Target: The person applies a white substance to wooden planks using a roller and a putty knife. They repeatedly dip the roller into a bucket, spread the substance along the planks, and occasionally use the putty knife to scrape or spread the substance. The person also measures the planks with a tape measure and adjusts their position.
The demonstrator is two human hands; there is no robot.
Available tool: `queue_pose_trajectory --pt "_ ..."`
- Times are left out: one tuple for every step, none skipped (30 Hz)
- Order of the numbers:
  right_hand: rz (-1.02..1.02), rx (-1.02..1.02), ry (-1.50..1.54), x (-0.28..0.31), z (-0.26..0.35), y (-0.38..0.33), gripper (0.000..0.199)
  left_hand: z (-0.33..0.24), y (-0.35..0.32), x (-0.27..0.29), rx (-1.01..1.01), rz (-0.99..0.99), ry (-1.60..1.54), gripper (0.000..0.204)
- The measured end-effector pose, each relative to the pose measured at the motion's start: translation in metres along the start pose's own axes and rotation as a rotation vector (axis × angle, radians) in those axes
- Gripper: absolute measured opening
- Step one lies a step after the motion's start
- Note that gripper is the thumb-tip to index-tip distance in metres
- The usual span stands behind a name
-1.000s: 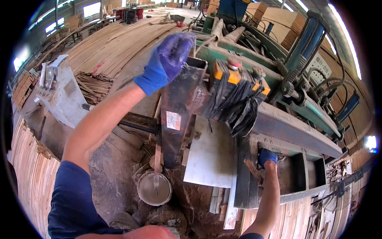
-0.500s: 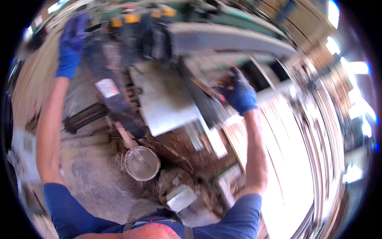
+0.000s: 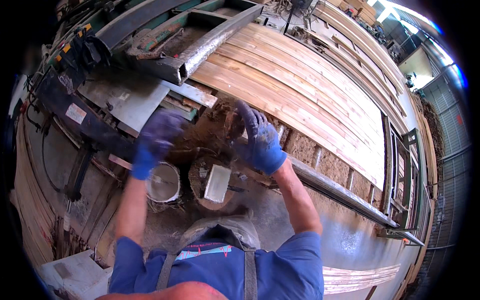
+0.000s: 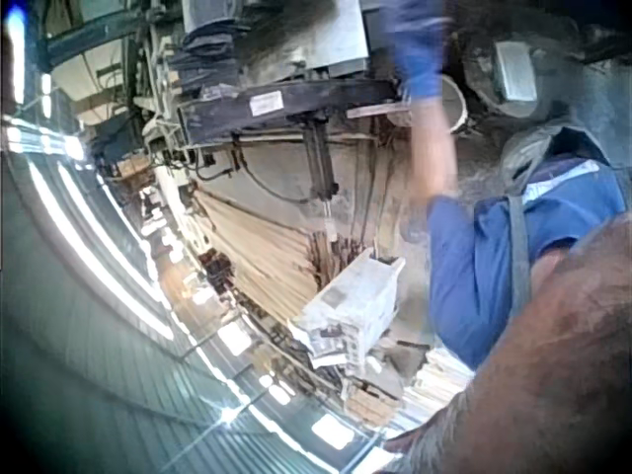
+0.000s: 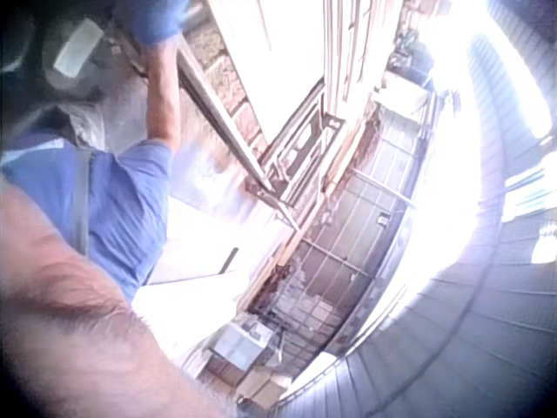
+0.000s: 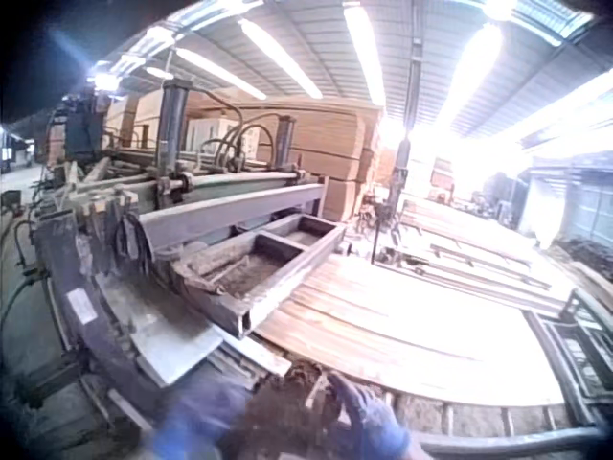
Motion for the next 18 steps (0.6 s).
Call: queue_pose_trajectory --pt "-0.009 0.012 -0.046 0.006 -0.001 -0.015 0.081 0.03 0.0 -0.041 -0.085 0.106 0.501 0.034" --pt "-0.017 0.017 -0.106 0.019 -0.003 -0.032 0.08 0.06 0.0 -0.08 -0.223 0.179 0.986 0.031" --pt "0.033 -0.017 -0.175 0.023 0.006 -0.04 0.073 0.089 -0.006 -0.092 -0.101 0.158 0.85 0.033" --pt "0.028 0.024 -0.235 0.032 0.002 -0.058 0.067 0.133 -0.006 -0.09 -0.015 0.207 0.838 0.033" --pt "0.13 0.004 -0.319 0.036 -0.018 -0.086 0.065 0.161 -0.007 -0.113 0.004 0.202 0.725 0.031" --pt "0.103 -0.014 -0.332 0.047 -0.03 -0.112 0.068 0.189 -0.014 -0.138 0.03 0.176 0.625 0.03" --pt "0.083 -0.066 -0.246 0.065 -0.048 -0.14 0.071 0.205 -0.019 -0.165 0.075 0.223 0.632 0.026" --pt "0.055 -0.106 -0.139 0.081 -0.064 -0.168 0.075 0.233 -0.022 -0.18 0.289 0.24 0.557 0.026" --pt "0.023 -0.273 -0.01 0.099 -0.086 -0.203 0.076 0.264 -0.031 -0.199 0.307 0.26 0.552 0.026" --pt "-0.187 -0.464 0.508 0.104 -0.115 -0.248 0.072 0.29 -0.038 -0.218 0.317 0.28 0.549 0.027" --pt "-0.193 -0.59 0.635 0.121 -0.127 -0.274 0.068 0.302 -0.044 -0.243 0.335 0.377 0.526 0.03" --pt "-0.203 -0.712 0.765 0.136 -0.138 -0.299 0.064 0.32 -0.048 -0.26 0.405 0.421 0.484 0.033" --pt "-0.116 -0.732 0.803 0.145 -0.145 -0.318 0.059 0.342 -0.052 -0.274 0.376 0.494 0.496 0.035" --pt "-0.036 -0.752 0.837 0.153 -0.149 -0.338 0.055 0.362 -0.055 -0.293 0.346 0.575 0.505 0.037" --pt "-0.097 -0.791 0.762 0.165 -0.153 -0.356 0.048 0.378 -0.061 -0.306 0.338 0.54 0.533 0.032" --pt "-0.121 -0.873 0.834 0.175 -0.157 -0.374 0.045 0.384 -0.06 -0.323 0.238 0.633 0.798 0.03" --pt "-0.214 -0.896 0.846 0.183 -0.159 -0.387 0.042 0.387 -0.056 -0.336 0.121 0.726 1.056 0.028" --pt "-0.306 -0.916 0.857 0.188 -0.163 -0.397 0.039 0.392 -0.05 -0.346 -0.015 0.811 1.309 0.028"
Point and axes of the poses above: each hand's wrist, its own y-axis towards the middle knuckle, its own x-axis out of the back of the hand, z = x × y, the point moved 3 cm from there along y, towards the middle knuckle, and after that the axes turned 3 degrees about -z, right-handed, at the moved point
